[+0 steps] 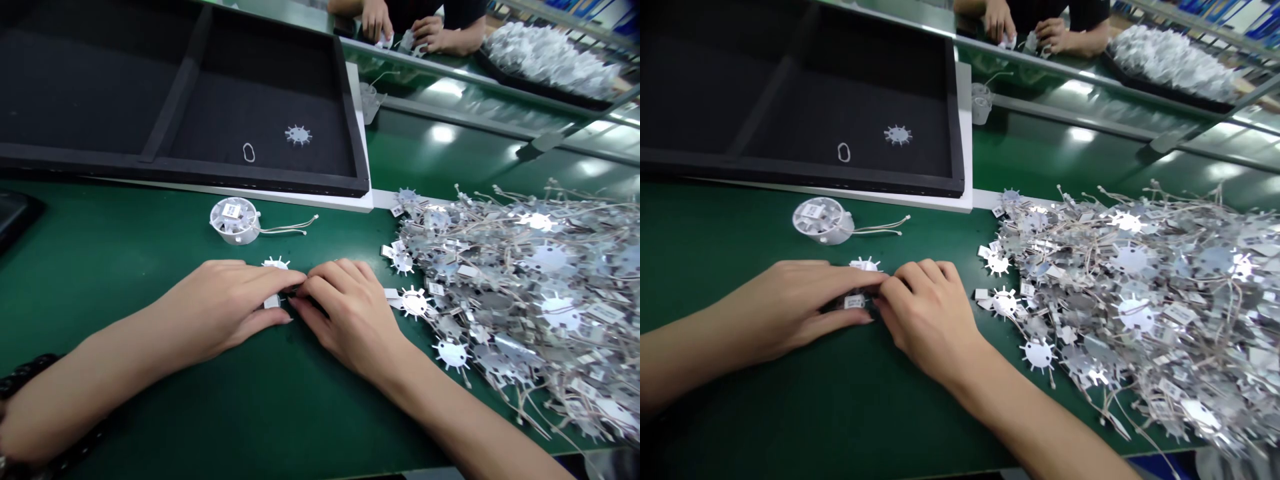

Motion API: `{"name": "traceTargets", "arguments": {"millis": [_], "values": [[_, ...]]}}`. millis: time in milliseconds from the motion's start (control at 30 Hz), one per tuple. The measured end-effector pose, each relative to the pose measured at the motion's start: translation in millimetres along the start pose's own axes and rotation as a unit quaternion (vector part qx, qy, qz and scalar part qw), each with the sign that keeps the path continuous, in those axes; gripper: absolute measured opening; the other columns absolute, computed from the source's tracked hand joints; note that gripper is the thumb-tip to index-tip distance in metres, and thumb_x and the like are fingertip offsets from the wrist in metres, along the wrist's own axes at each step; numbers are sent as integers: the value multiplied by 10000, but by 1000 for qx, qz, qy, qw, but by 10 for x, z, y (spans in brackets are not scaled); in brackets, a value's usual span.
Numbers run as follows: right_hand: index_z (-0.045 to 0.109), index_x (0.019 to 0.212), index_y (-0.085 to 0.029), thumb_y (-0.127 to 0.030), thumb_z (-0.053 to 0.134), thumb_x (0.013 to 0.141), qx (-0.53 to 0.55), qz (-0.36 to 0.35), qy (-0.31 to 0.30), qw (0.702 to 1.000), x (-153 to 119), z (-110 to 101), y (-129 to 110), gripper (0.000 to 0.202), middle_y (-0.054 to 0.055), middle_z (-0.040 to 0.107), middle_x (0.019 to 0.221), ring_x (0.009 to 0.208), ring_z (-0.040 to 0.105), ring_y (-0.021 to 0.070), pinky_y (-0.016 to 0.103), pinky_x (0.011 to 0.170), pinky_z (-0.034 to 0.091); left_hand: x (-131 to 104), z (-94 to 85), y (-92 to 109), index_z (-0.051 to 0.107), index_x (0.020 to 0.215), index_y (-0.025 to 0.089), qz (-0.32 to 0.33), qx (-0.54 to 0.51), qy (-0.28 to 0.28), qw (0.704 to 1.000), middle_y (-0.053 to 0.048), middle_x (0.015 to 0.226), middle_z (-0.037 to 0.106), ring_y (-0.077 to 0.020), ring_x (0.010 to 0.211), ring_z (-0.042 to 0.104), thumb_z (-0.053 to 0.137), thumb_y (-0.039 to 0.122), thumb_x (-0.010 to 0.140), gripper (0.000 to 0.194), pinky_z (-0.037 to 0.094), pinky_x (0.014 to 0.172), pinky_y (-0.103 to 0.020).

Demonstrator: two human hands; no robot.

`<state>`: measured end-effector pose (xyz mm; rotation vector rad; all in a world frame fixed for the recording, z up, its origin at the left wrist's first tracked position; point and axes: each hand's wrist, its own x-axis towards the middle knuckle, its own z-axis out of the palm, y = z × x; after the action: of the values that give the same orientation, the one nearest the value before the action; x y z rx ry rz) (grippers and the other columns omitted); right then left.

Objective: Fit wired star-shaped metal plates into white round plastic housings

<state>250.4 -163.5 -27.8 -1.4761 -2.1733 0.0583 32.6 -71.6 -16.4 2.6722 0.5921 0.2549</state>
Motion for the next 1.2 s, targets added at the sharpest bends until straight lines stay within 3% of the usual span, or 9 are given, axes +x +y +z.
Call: {"name": "traceTargets", "arguments": {"millis": [167, 367, 500, 600, 733, 967, 1200], "values": [[712, 916, -202, -220, 646, 1063, 7, 2, 2, 1000, 4, -4, 5, 162, 22, 770, 936, 845, 637, 200, 346, 798, 407, 10, 35, 50, 682, 1345, 289, -13, 4, 16, 1000, -7, 975, 807, -231, 838, 752, 457, 414, 1154, 320, 540, 772, -345], [724, 954, -204, -224, 631, 1068, 26, 18, 0, 999, 7, -39, 20, 148, 21, 772, 939, 827, 645, 183, 347, 787, 404, 27, -117, -35, 584, 1437, 265, 44, -19, 27, 998, -80, 1295, 744, -270, 1024, 764, 553, 531, 1107, 426, 585, 811, -372], [735, 970, -203, -226, 622, 1072, 24, 27, 5, 999, 3, -69, 25, 153, 20, 776, 952, 826, 650, 189, 361, 760, 381, 9, -228, -123, 575, 1446, 254, 84, 13, 41, 996, -125, 1385, 678, -335, 1207, 705, 569, 530, 1092, 449, 600, 971, -474], [750, 1008, -198, -241, 639, 1062, 19, 29, 11, 999, 0, -73, 22, 131, 34, 775, 988, 872, 650, 208, 366, 783, 394, -18, -213, -177, 542, 1495, 245, 98, 21, 22, 995, -141, 1461, 652, -360, 1330, 643, 588, 521, 1083, 498, 563, 1098, -538], [767, 1088, -166, -265, 664, 1046, 19, 16, 1, 1000, -2, -61, 18, 149, 79, 776, 1115, 1008, 666, 242, 383, 887, 433, -38, -171, -203, 520, 1512, 229, 99, 33, 7, 994, -158, 1498, 634, -365, 1368, 627, 562, 529, 1090, 519, 554, 1132, -554], [771, 1112, -156, -242, 675, 1041, 13, 13, -24, 1000, -4, -65, 28, 148, 88, 777, 1158, 1061, 669, 263, 411, 952, 433, -40, -287, -90, 503, 1472, 239, 46, 44, -33, 997, -77, 1447, 644, -297, 1365, 588, 626, 211, 1058, 433, 484, 1185, -536], [772, 1071, -155, -216, 671, 1042, 20, 4, -14, 1000, 5, -49, 38, 121, 83, 780, 1124, 1022, 679, 255, 398, 957, 420, -36, -237, -99, 496, 1468, 229, 40, 20, -39, 998, -65, 1446, 640, -274, 1336, 604, 611, 167, 1058, 431, 491, 1154, -482]]}}
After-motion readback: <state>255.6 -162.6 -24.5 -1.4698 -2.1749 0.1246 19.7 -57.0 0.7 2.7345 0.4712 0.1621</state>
